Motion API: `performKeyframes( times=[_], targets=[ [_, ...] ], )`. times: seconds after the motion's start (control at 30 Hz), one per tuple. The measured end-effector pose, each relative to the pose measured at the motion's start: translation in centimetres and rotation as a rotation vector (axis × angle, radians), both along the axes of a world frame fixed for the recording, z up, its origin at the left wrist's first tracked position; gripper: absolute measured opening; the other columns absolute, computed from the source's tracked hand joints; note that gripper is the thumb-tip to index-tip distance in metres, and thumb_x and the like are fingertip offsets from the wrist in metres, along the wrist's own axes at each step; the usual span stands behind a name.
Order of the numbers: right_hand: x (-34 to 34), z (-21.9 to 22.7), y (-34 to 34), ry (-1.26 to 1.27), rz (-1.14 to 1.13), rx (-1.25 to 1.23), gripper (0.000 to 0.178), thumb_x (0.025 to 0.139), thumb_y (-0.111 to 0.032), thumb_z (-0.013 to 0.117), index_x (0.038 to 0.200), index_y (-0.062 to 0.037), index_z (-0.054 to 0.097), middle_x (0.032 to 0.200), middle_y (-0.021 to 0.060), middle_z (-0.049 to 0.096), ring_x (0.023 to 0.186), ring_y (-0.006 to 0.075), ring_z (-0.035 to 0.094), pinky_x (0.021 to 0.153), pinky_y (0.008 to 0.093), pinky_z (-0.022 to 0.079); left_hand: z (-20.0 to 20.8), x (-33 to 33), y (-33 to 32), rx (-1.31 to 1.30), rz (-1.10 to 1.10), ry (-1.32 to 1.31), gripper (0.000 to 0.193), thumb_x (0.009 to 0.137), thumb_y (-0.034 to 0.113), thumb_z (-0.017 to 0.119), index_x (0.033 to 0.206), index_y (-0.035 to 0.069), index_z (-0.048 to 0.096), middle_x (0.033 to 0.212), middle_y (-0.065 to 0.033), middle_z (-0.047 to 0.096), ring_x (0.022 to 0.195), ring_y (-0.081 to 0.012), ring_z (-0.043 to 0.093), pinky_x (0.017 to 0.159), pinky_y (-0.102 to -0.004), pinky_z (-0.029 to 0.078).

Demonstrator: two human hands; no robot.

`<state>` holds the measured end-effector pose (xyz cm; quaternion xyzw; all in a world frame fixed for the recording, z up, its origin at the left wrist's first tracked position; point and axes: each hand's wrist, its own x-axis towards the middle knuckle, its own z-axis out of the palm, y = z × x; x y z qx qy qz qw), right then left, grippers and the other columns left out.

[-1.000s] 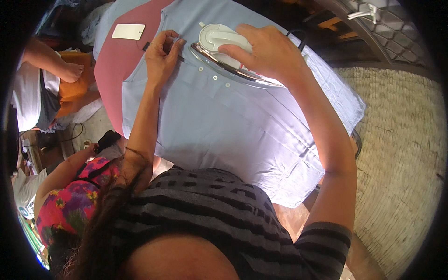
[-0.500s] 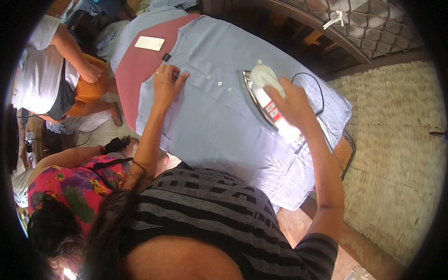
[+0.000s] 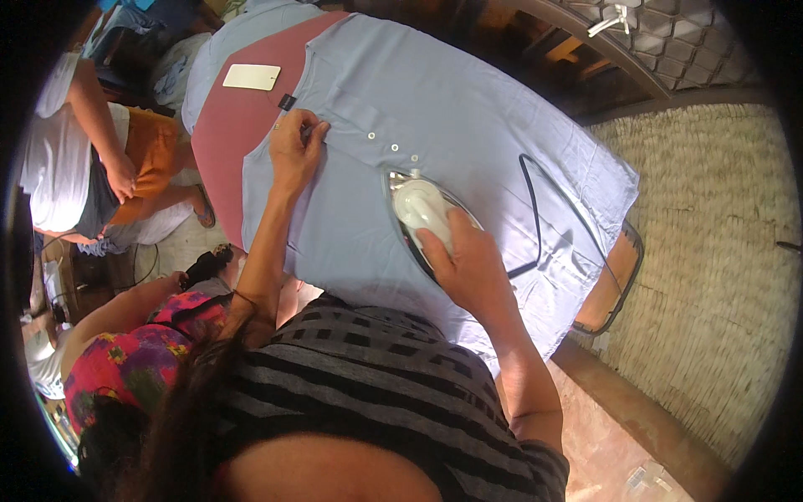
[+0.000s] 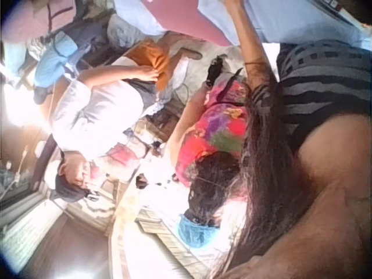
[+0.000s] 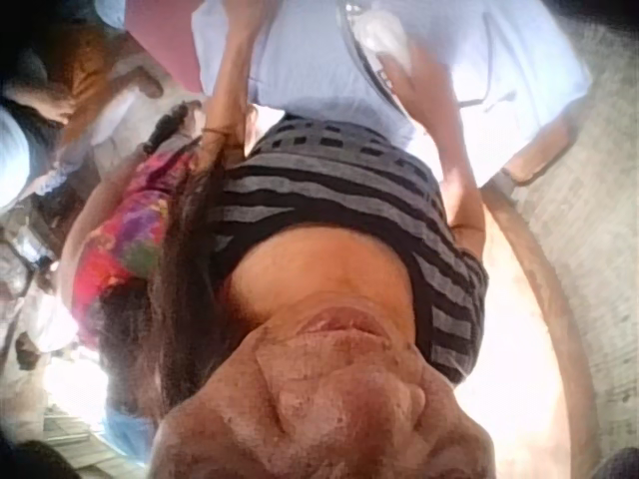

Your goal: The person irons a light blue shirt on a pink ironing board, using an iron to smooth the fabric while shifting and folding the garment.

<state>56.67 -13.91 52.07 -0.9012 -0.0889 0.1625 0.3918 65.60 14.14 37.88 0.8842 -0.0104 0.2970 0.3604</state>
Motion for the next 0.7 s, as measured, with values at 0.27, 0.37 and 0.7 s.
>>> performKeyframes(
  times=[0.27,0.37,0.7],
  targets=[
    [-2.1,0.7,-1.5,0.086,-0.145,-0.053,0.030,0.096,-0.027,0.063,0.099,0.0026,0.058,0.075,0.0236,0.065,0.065,0.0355,0.066,0.061,0.0399,0.048,2.3,-2.1,-3.7,0.181,-0.376,0.075,0.036,0.087,0.025,0.069,0.122,0.014,0.063,0.136,-0.0051,0.054,0.128,-0.0295,0.048,0.102,-0.0527,0.032],
    [-2.9,1.7,-2.3,0.126,-0.262,0.005,0.027,0.097,-0.023,0.061,0.103,0.0031,0.059,0.071,0.0174,0.067,0.063,0.0200,0.066,0.058,0.0340,0.047,1.4,-2.3,-4.3,0.467,-0.336,0.174,0.051,0.090,0.031,0.063,0.138,0.017,0.053,0.152,-0.0058,0.042,0.142,-0.0317,0.033,0.110,-0.0534,0.026],
    [1.3,3.0,3.7,-0.100,-0.109,-0.235,0.029,0.099,-0.022,0.052,0.109,0.0052,0.049,0.078,0.0300,0.064,0.074,0.0473,0.065,0.065,0.0500,0.050,1.3,-2.2,-4.1,0.471,-0.322,0.224,0.059,0.093,0.043,0.052,0.146,0.017,0.045,0.158,-0.0058,0.034,0.147,-0.0313,0.025,0.115,-0.0537,0.017]
  ],
)
